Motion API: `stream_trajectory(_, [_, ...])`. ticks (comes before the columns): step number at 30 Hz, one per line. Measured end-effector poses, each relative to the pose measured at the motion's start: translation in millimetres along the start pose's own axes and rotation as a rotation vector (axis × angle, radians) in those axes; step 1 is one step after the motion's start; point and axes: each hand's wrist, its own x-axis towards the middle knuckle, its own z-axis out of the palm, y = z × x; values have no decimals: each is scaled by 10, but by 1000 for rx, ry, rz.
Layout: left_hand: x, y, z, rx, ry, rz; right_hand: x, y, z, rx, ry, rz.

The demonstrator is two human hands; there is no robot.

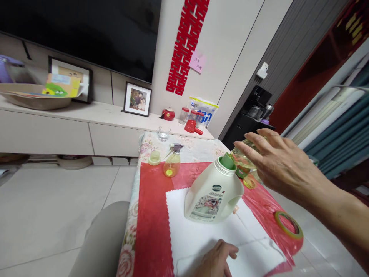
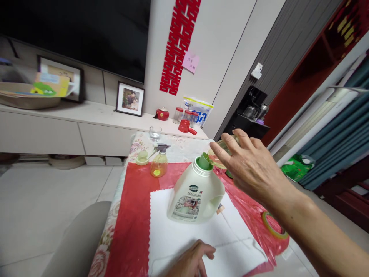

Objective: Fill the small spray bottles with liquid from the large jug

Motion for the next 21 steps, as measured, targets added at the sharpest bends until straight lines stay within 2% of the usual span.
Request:
stream_trajectory(10, [13, -40, 21, 0, 11, 2, 64, 36, -97, -54, -4, -57])
stream_trajectory(21, [4, 27, 1, 11, 12, -47, 77, 21, -123, -91, 11, -75])
